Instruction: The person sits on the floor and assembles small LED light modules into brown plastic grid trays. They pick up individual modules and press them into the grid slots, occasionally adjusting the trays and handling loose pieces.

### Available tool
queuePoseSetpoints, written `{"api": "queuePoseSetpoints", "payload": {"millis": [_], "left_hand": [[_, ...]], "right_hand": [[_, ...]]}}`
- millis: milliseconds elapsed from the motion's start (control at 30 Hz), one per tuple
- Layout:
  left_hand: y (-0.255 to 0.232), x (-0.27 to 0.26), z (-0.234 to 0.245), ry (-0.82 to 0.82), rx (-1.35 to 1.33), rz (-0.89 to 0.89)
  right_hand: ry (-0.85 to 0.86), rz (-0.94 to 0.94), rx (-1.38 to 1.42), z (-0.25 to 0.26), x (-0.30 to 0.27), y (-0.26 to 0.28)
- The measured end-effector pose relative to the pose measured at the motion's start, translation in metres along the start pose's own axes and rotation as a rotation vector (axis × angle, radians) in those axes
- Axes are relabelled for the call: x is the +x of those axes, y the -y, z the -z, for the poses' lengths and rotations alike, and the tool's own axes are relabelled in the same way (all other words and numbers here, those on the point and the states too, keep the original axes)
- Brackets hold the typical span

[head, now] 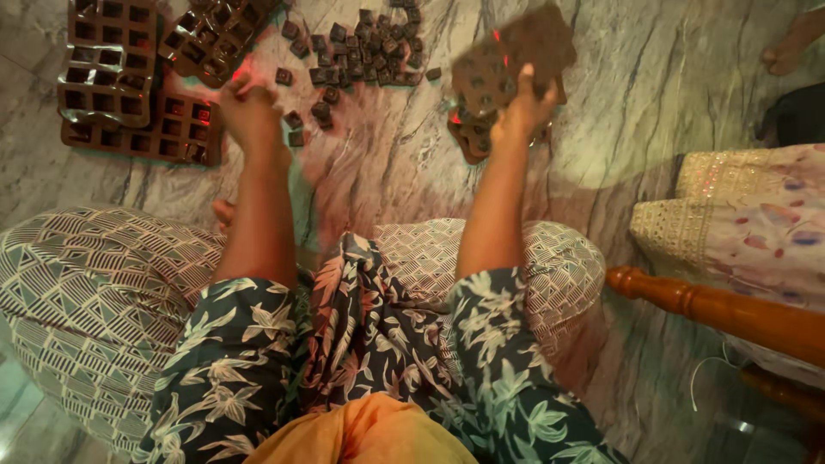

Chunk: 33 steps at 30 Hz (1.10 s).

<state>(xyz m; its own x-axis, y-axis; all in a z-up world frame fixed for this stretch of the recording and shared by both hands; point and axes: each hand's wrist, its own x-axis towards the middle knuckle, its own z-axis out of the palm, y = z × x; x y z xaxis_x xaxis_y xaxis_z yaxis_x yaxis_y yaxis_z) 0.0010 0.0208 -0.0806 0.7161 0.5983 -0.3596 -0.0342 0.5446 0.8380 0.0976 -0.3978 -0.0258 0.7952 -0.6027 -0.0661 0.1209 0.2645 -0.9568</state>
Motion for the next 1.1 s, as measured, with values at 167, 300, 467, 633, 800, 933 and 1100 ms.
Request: {"api": "queuePoseSetpoints", "payload": {"millis": [167, 300, 467, 633, 800, 933, 1100], "left_hand": [[-0.009, 0.024, 0.017, -0.297, 0.167, -0.321], [-0.049, 0.022, 0.033, -0.831, 0.578, -0.216], [-0.071, 0.023, 0.047, -1.177, 0.617, 0.047], [-0.041, 0.024, 0.042, -1.108, 0.772, 0.164], [-0.033, 0.033, 0.049, -1.074, 0.43, -0.002], [-0.035, 0.06, 0.047, -0.949, -0.284, -0.041], [-0.031, 0.076, 0.043, -0.391, -0.675, 0.169]], "right_hand": [[-0.264, 0.118, -0.667, 0.028, -0.001, -0.021], [-0.469, 0.238, -0.986, 0.023, -0.024, -0.007], [-0.294, 0.948, -0.913, -0.015, -0.07, 0.004], [0.513, 0.704, -0.906, -0.074, -0.159, -0.035], [1.029, 1.121, -0.943, -0.099, -0.242, -0.047], [1.143, 1.0, -1.132, -0.098, -0.242, -0.041], [0.947, 0.639, -0.909, -0.09, -0.209, -0.06]]}}
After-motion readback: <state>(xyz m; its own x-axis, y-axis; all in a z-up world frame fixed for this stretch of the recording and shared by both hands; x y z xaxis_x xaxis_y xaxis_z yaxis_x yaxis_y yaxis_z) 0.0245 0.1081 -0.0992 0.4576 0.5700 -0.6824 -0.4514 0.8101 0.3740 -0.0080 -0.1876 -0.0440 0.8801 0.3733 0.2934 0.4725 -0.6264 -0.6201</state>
